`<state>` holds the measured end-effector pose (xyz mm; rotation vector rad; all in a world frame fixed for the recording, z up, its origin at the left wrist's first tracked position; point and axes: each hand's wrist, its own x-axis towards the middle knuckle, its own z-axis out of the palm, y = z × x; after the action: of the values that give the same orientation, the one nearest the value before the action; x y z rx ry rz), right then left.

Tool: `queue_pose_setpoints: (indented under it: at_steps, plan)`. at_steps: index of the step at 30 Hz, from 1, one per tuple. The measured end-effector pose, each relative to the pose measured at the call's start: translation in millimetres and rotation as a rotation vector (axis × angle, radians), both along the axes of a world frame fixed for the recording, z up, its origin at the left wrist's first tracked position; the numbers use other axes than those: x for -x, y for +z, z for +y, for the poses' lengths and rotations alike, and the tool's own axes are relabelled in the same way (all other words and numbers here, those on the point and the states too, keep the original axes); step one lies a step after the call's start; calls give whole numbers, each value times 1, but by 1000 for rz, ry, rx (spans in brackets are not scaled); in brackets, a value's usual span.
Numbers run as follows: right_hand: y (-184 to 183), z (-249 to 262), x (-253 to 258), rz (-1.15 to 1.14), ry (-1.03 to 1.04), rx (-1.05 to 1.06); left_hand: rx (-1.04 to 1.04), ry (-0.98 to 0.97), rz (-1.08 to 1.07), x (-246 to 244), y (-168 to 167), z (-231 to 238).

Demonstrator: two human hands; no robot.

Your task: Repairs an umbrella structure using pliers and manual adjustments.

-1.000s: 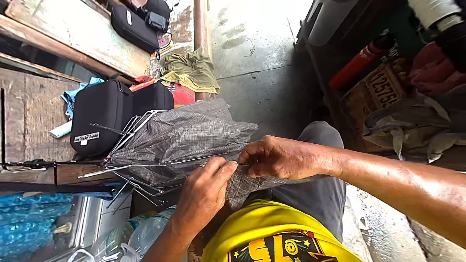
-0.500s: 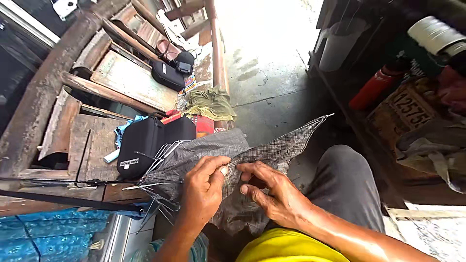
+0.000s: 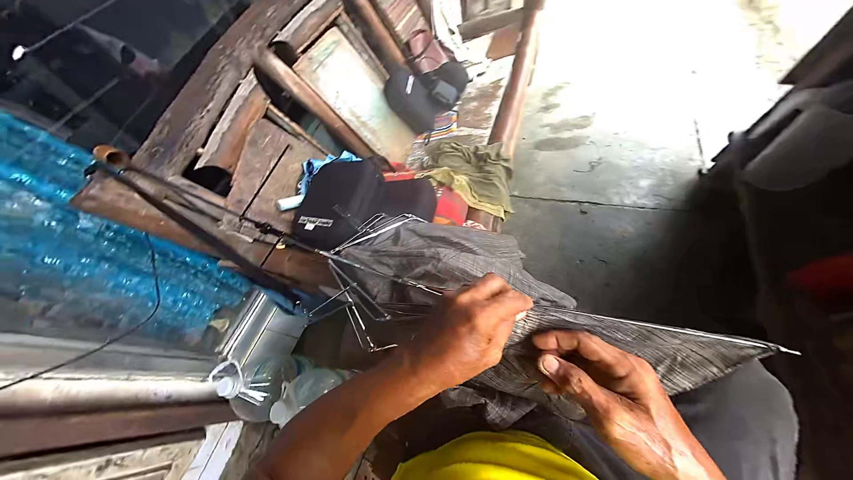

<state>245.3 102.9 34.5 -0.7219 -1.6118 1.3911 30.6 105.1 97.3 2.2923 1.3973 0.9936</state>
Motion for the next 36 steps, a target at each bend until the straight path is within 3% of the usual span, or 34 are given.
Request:
queue_pose_setpoints:
  at_steps: [7,16,23,29,36]
  plan:
    - [1,7,-2,-9,-91,-26,100,-36,-52,0,15,8]
    - [4,4,-7,-1,-15,-30,549,-62,-40,0,47,38]
    - [2,1,-11,-8,-15,14,610,-104,-368,-10,83,58]
    - [2,2,-11,-52,-22,5,564,-97,-523,-22,126,69]
    - [28,24,-26,42,-218,-125,637,-147,-672,-66,153,103]
